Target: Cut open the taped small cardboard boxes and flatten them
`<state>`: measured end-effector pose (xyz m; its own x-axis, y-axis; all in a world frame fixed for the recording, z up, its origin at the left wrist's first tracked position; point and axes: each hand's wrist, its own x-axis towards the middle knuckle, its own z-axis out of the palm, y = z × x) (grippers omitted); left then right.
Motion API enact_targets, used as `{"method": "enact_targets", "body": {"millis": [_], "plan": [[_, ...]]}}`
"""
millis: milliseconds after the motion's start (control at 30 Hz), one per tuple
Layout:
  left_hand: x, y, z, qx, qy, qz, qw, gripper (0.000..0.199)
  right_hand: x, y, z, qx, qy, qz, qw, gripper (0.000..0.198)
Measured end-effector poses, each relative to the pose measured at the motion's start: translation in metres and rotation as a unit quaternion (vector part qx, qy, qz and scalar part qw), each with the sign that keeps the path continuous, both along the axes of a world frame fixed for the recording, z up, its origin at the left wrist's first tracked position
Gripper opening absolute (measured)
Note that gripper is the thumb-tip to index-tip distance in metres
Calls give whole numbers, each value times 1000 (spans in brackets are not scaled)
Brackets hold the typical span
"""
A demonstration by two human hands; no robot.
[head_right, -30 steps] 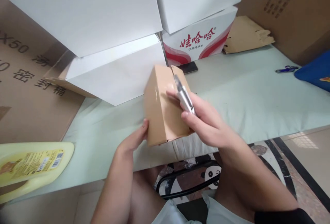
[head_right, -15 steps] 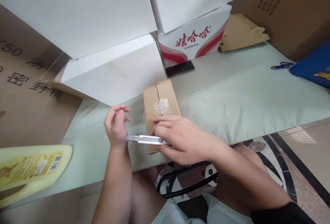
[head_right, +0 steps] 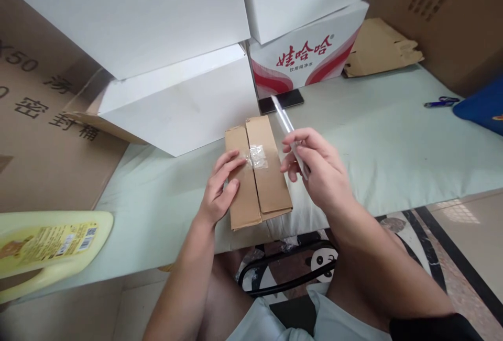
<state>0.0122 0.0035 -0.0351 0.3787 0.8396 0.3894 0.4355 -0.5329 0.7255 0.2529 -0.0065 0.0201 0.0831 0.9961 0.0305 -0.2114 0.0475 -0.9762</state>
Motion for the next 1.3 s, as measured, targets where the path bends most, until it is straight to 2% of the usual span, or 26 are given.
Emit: {"method": "enact_targets", "body": {"millis": [100, 167, 333, 400, 500, 633, 800, 967, 1133, 1300], "plan": [[0, 1, 0, -3, -2, -1, 1000, 38, 0, 0, 6, 5, 32, 50, 998, 30], [1, 0, 1, -2, -3, -3, 1000, 38, -2, -2, 8, 18, 56, 47, 997, 38], [8, -8, 7, -2, 7, -1, 1000, 38, -5, -6, 10, 32, 36, -32, 998, 25], [16, -13, 10, 8, 18, 2, 1000, 38, -5, -9, 11, 41, 41, -29, 998, 27], [29, -21, 13, 25, 38, -1, 999, 38, -4, -15, 13, 32, 36, 20, 999, 25], [39, -27, 15, 29, 45, -17, 998, 41, -4, -21, 11, 23, -76, 57, 995, 13], [37, -27, 16, 9, 49, -26, 998, 41, -9, -21, 10, 61, -248, 12, 967, 4], [35, -26, 16, -6, 39, -23, 999, 40, -12, -16, 14, 70, -255, 7, 964, 10], [34, -25, 12, -7, 44, -27, 999, 42, -11, -16, 9, 61, -257, 5, 964, 12], [34, -23, 11, 2, 51, -30, 998, 43, -11, -17, 7, 95, -291, 8, 952, 12]]}}
